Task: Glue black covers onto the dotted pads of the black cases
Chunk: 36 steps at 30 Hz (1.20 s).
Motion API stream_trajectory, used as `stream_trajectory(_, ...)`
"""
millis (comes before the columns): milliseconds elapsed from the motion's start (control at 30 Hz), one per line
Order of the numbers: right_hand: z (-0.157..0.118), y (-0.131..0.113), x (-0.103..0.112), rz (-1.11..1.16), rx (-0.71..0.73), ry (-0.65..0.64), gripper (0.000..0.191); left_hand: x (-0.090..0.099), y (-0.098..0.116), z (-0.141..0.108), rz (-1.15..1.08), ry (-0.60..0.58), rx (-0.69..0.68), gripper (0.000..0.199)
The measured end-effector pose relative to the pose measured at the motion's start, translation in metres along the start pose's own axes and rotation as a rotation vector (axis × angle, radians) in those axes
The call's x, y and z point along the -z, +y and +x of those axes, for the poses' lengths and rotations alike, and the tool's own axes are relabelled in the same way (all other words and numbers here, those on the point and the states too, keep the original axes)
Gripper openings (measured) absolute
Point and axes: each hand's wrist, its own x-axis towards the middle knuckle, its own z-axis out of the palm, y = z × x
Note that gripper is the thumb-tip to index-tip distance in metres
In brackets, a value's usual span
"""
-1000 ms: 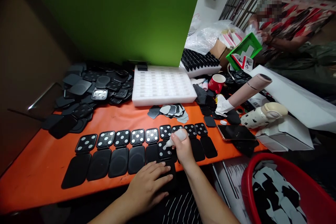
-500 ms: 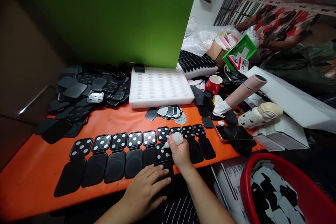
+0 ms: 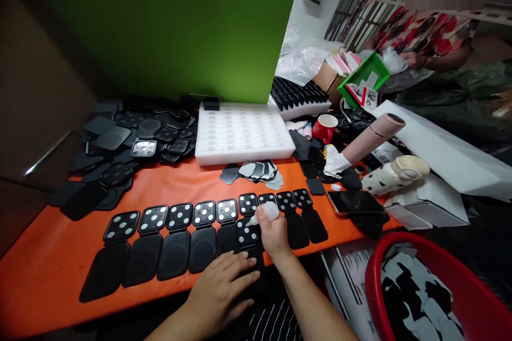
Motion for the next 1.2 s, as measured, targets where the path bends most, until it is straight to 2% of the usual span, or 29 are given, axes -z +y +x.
stream_trajectory(200, -0.003, -0.005, 0.001, -0.02, 0.09, -0.037, 0.027, 0.0, 0.0, -0.002, -0.01, -0.02, 0.013, 0.041)
stream_trajectory(433, -0.003, -0.012, 0.006, -0.183, 0.227, -0.086, 0.018, 0.0, 0.0, -0.002, 0.012, -0.008, 0.003, 0.042)
stream_trajectory(533, -0.001, -0.014, 0.011, -0.275, 0.201, -0.048, 0.019, 0.0, 0.0, -0.001, 0.005, -0.007, 0.004, 0.042)
stream_trajectory(633, 0.002, -0.013, 0.015, -0.301, 0.111, -0.045, 0.026, 0.0, 0.0, -0.001, -0.007, -0.017, 0.013, 0.041)
stream_trajectory(767, 0.004, -0.008, 0.015, -0.215, 0.037, -0.087, 0.03, 0.001, 0.001, -0.001, -0.008, -0.01, 0.012, 0.041)
stream_trajectory(933, 0.003, -0.001, 0.012, -0.094, 0.014, -0.072, 0.03, 0.003, 0.002, 0.0, -0.004, -0.011, 0.021, 0.042)
stream_trajectory(1200, 0.002, 0.003, 0.012, -0.044, -0.003, -0.069, 0.029, 0.003, 0.002, 0.0, 0.01, 0.014, 0.009, 0.043)
